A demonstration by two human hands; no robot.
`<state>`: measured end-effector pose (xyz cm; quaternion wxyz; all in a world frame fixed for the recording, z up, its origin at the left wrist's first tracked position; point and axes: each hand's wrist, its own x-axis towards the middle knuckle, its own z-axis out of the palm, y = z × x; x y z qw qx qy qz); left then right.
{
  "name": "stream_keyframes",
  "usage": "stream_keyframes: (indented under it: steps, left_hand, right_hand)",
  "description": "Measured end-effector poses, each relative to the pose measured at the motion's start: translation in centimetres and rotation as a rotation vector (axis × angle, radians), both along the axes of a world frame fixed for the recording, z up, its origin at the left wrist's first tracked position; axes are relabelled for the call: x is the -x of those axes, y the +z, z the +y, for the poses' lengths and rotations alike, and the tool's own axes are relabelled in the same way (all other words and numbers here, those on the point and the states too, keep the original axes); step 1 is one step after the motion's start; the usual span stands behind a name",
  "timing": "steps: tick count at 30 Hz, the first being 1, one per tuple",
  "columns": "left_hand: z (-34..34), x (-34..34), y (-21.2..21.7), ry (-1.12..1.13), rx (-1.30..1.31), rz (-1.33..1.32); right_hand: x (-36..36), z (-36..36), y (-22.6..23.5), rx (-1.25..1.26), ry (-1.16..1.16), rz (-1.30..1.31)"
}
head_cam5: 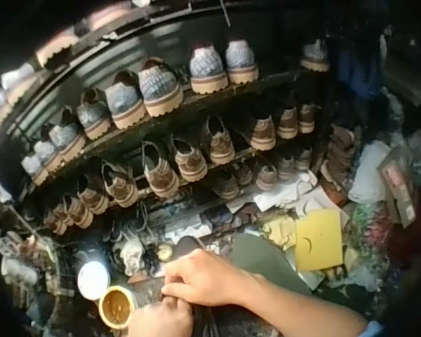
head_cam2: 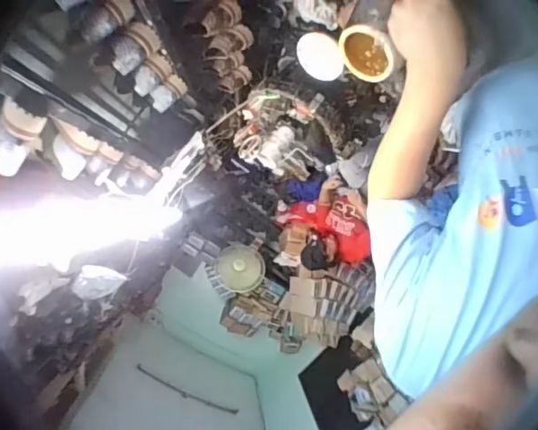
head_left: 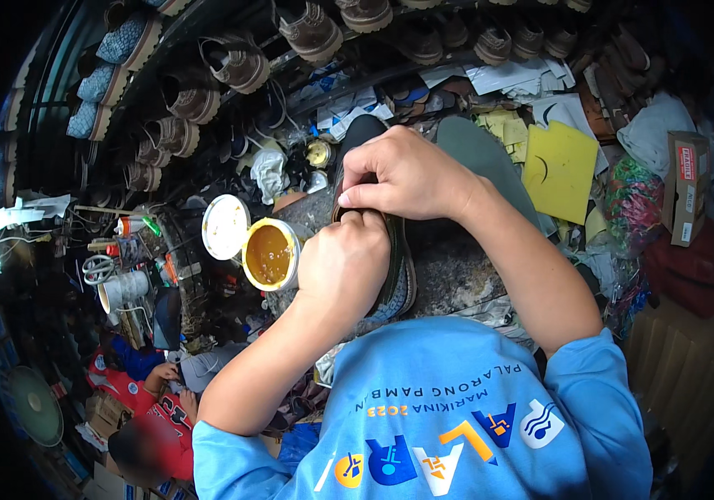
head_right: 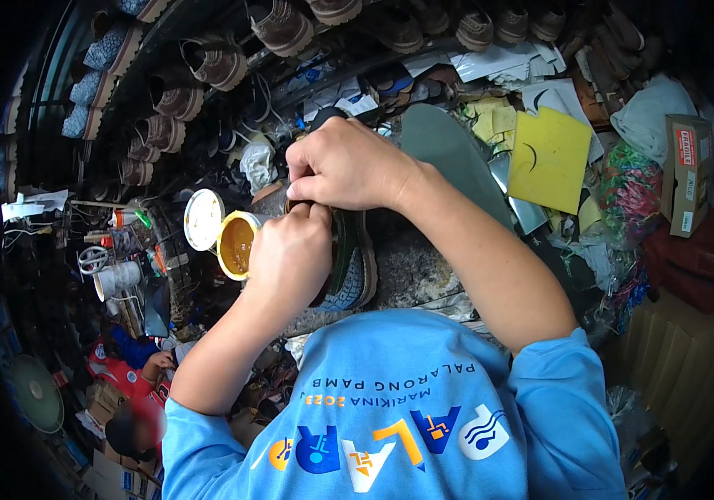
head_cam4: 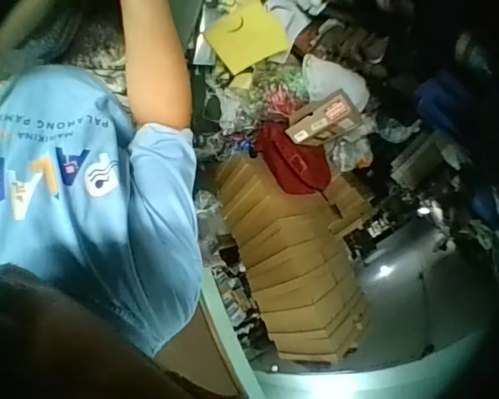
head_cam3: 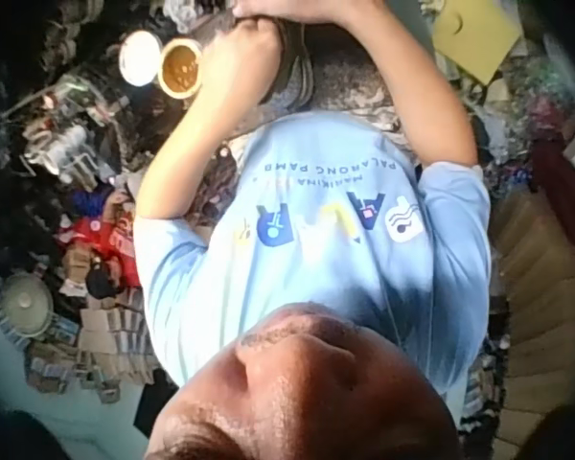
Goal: Applying adhesive to a shoe insole and then inserting it into a shoe.
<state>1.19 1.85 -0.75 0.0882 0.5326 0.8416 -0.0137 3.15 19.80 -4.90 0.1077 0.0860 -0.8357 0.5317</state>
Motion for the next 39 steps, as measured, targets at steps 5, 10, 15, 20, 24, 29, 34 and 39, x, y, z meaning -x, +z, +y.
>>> stream_keyframes:
  steps: [5, 10, 15, 20, 24, 29, 34, 39]
  left_hand:
    - [0.9, 0.4, -1.3, 0.016, 0.083, 0.215]
    - [1.0, 0.7, -1.7, 0.047, 0.071, 0.2]
    - [-1.2, 0.1, 3.2, 0.013, -0.088, -0.059]
    - [-2.9, -0.7, 8.7, 0.177, -0.122, -0.456]
    - [-2.4, -0.3, 3.8, 0.029, -0.277, -0.269]
    - [-3.8, 0.1, 3.2, -0.106, -0.49, -0.177]
    - [-4.2, -0.5, 3.5, -0.024, -0.331, -0.217]
    - [-3.2, -1.2, 5.1, 0.054, -0.366, -0.254]
  right_hand:
    - [0.0, 0.0, 0.3, 0.037, -0.007, -0.068]
    - [0.1, -0.1, 0.1, -0.012, -0.027, -0.037]
    - [-0.3, -0.2, -0.1, 0.02, -0.04, -0.006]
    - [-0.8, 0.0, 0.6, 0.055, -0.036, -0.089]
    - [-0.6, -0.4, 0.3, 0.063, -0.029, -0.071]
    - [-0.5, -0.6, 0.1, 0.065, -0.073, -0.048]
    - [-0.4, -0.5, 0.4, 0.049, -0.067, -0.069]
    - [-0.6, -0.6, 0.3, 0.051, -0.073, -0.053]
